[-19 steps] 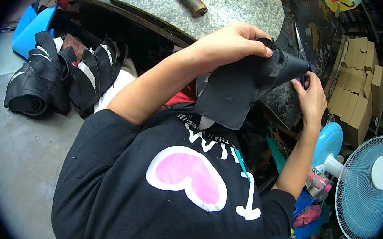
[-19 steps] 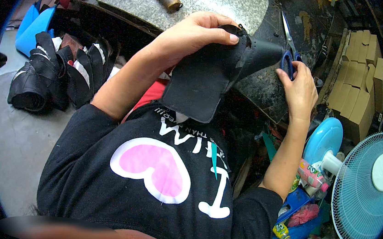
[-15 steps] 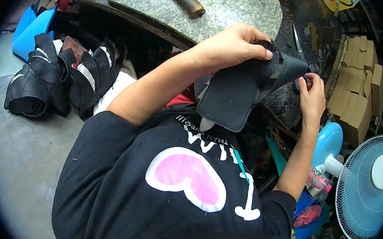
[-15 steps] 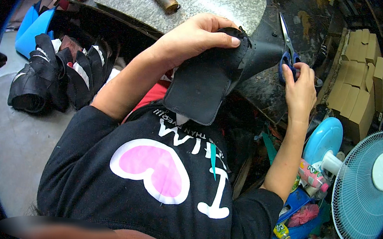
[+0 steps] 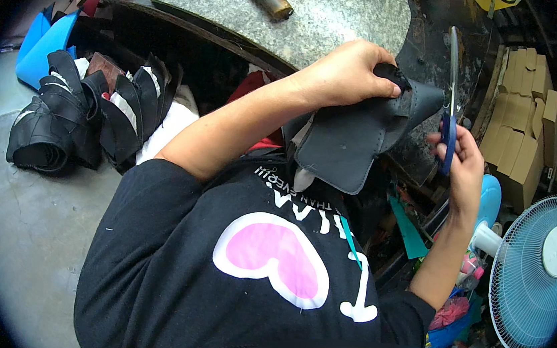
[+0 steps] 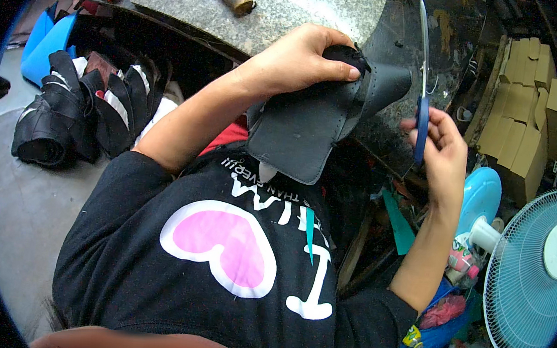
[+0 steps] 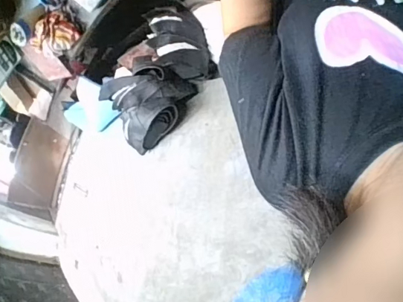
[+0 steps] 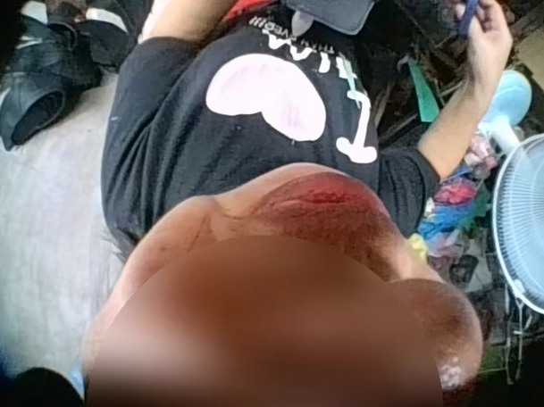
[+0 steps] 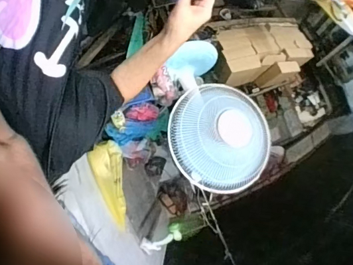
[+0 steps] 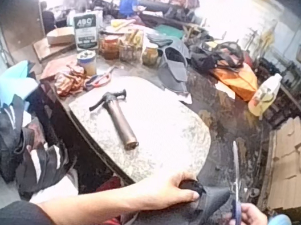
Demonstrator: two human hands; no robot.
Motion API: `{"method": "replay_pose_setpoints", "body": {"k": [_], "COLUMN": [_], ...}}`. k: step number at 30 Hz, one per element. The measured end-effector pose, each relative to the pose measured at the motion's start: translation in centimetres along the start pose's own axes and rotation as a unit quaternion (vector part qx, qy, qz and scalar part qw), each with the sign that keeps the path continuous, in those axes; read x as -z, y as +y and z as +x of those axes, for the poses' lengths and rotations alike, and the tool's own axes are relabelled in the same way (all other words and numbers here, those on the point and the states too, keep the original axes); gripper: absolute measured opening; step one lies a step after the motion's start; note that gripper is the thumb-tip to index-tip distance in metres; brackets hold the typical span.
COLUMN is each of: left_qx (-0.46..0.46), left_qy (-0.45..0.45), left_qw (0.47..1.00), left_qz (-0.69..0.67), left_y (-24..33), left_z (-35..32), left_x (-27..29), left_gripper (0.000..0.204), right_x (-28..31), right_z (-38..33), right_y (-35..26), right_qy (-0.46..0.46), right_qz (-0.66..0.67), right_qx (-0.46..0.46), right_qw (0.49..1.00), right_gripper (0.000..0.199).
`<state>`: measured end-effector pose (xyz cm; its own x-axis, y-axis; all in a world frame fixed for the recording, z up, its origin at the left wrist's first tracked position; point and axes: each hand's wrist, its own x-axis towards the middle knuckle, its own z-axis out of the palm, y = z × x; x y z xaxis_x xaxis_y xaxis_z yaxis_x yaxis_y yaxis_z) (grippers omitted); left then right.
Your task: The person uses scissors to trim excess material from a black shoe upper, repeatedly repositioning the piece and cutting along its edges. They then fold and inspect the trimmed part, aligning edges and checking the fit.
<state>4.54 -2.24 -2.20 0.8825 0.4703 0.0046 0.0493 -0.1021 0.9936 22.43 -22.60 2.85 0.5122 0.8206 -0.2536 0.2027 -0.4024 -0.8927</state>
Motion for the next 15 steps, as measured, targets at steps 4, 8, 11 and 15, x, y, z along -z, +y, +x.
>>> {"method": "replay_pose_setpoints", "body": {"k": [4, 8, 11, 15], "left_qx": [-0.003, -0.010, -0.029, -0.016], "left_qy": [-0.010, -0.024, -0.031, -0.031], "left_qw": [1.000, 0.999, 0.998, 0.998], "left_qz": [-0.009, 0.022, 0.036, 0.046], "left_y": [-1.0, -1.3, -1.3, -1.4], "left_z": [0.6, 0.8, 0.7, 0.7], "left_x": [-0.4, -0.3, -0.3, -0.5], "left_gripper": [0.025, 0.026, 0.026, 0.026], "right_x": [-1.2, -2.1, -2.0, -1.8], "right_z": [-5.4, -6.7, -7.0, -7.3], "right_y": [-1.3, -0.6, -0.3, 0.1], "right_qy": [-0.134, -0.191, -0.175, -0.164], "right_qz": [0.165, 0.146, 0.165, 0.193], "right_qx": [-0.081, -0.111, -0.120, -0.134], "right_qw": [0.974, 0.964, 0.963, 0.958], "right_gripper": [0.045, 0.071, 0.070, 0.067]}}
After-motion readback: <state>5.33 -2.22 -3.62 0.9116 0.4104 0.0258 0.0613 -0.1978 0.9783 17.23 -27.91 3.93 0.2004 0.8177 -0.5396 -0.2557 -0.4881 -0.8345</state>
